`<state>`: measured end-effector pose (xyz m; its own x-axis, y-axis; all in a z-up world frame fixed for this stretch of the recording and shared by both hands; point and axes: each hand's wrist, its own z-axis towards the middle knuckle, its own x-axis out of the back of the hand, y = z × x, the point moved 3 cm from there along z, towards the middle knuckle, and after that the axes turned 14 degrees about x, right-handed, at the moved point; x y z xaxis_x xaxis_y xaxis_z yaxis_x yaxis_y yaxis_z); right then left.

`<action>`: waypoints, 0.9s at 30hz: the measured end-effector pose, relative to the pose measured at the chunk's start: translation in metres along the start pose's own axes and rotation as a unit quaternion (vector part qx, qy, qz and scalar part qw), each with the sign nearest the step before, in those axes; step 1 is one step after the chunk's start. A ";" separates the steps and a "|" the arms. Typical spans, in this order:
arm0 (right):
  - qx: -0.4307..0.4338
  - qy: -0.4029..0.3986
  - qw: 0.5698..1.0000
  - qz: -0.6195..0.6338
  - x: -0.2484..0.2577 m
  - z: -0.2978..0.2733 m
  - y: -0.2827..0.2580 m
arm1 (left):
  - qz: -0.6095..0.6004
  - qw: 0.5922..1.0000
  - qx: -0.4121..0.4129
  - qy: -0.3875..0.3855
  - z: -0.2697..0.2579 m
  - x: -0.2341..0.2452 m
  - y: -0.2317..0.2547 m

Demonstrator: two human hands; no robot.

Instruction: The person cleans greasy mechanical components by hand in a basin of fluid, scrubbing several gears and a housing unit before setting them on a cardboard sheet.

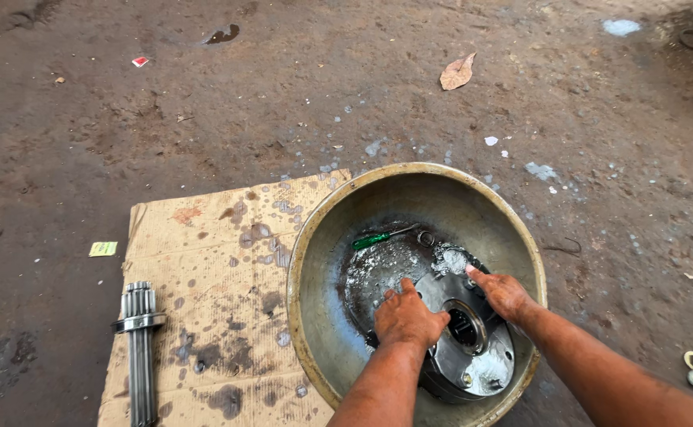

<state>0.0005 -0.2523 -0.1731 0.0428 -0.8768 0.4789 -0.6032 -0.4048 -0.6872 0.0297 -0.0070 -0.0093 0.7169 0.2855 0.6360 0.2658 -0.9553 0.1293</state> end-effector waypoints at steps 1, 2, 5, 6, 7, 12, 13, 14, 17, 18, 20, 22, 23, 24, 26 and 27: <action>-0.001 -0.002 1.000 0.001 -0.002 -0.002 0.000 | 0.001 1.000 0.002 -0.001 0.000 -0.001 -0.001; -0.005 0.000 1.000 -0.006 -0.003 -0.004 0.001 | 0.008 1.000 0.002 -0.002 -0.001 -0.002 -0.002; -0.001 0.006 1.000 -0.010 0.001 -0.004 0.001 | 0.014 1.000 -0.002 -0.001 -0.001 -0.002 0.002; 0.007 0.003 1.000 -0.006 -0.001 -0.003 -0.001 | 0.014 1.000 0.000 0.001 -0.001 -0.001 0.001; 0.005 0.006 1.000 -0.006 0.001 -0.005 0.001 | 0.016 1.000 -0.003 0.000 -0.002 -0.002 0.003; 0.012 -0.004 0.999 -0.039 -0.003 -0.001 -0.003 | 0.018 1.000 -0.003 -0.001 0.000 -0.002 0.000; 0.011 -0.004 0.999 -0.039 -0.002 -0.002 -0.002 | 0.018 1.000 -0.004 -0.003 0.000 -0.003 0.001; 0.002 -0.001 1.000 -0.028 -0.001 -0.004 -0.001 | 0.017 1.000 -0.004 -0.002 0.000 -0.004 0.002; 0.000 0.003 1.000 -0.022 0.001 -0.006 -0.002 | 0.013 1.000 -0.003 -0.001 0.000 -0.004 0.003; 0.005 0.007 1.000 -0.027 0.001 -0.005 -0.005 | 0.012 1.000 -0.005 -0.001 0.001 -0.002 0.003; 0.008 -0.001 1.000 -0.014 -0.001 -0.007 -0.001 | 0.011 1.000 -0.003 0.001 -0.001 -0.003 0.001; 0.010 -0.006 1.000 -0.002 0.001 -0.005 0.002 | 0.009 1.000 -0.004 0.003 -0.002 -0.002 0.004; 0.002 -0.004 1.000 -0.024 0.002 -0.002 0.003 | 0.011 1.000 -0.004 0.000 -0.001 0.000 0.004; -0.006 -0.003 0.999 -0.047 0.003 0.002 0.004 | 0.014 1.000 -0.004 -0.004 -0.001 0.002 0.005; 0.018 -0.014 0.999 -0.047 -0.002 -0.002 0.010 | 0.011 1.000 -0.009 0.002 -0.007 0.000 0.001; 0.051 -0.021 0.997 -0.049 -0.002 0.002 0.007 | 0.004 1.000 -0.016 0.017 -0.006 0.004 0.002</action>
<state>-0.0021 -0.2536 -0.1804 0.1325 -0.8415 0.5237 -0.5102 -0.5109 -0.6918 0.0293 -0.0084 -0.0024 0.6958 0.2758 0.6632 0.2391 -0.9596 0.1483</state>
